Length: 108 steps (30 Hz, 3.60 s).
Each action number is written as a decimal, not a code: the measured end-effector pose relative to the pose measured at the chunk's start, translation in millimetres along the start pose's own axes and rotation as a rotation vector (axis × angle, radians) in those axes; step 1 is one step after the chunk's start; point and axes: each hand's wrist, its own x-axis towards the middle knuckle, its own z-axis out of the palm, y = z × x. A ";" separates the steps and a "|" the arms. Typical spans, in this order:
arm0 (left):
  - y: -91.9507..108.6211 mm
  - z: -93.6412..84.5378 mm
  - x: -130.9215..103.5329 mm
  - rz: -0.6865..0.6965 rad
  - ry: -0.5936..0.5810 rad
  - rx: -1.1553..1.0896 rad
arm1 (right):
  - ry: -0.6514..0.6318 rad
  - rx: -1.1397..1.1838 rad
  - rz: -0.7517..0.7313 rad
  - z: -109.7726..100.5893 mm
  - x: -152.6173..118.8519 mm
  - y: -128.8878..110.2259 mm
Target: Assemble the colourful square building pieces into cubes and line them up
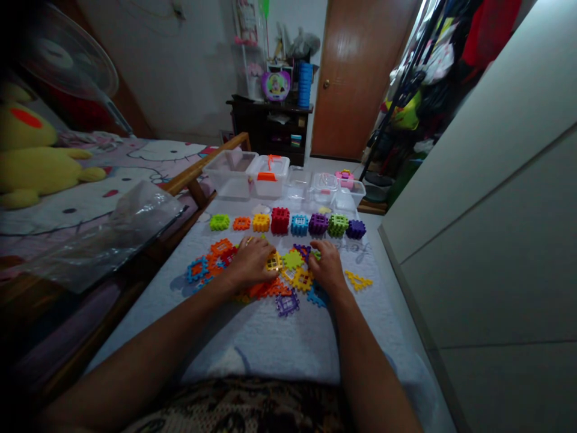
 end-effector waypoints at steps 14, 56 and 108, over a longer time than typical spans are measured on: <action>-59.5 -21.7 14.4 -0.046 0.201 -0.029 | 0.010 0.016 -0.001 0.0 -0.7 0.1; -155.5 -7.5 20.4 -0.250 0.149 -0.148 | 0.128 0.005 0.203 -13.6 -1.3 19.2; -233.5 4.1 48.4 -0.306 -0.140 -0.218 | -0.118 -0.271 0.166 -9.0 -2.6 44.0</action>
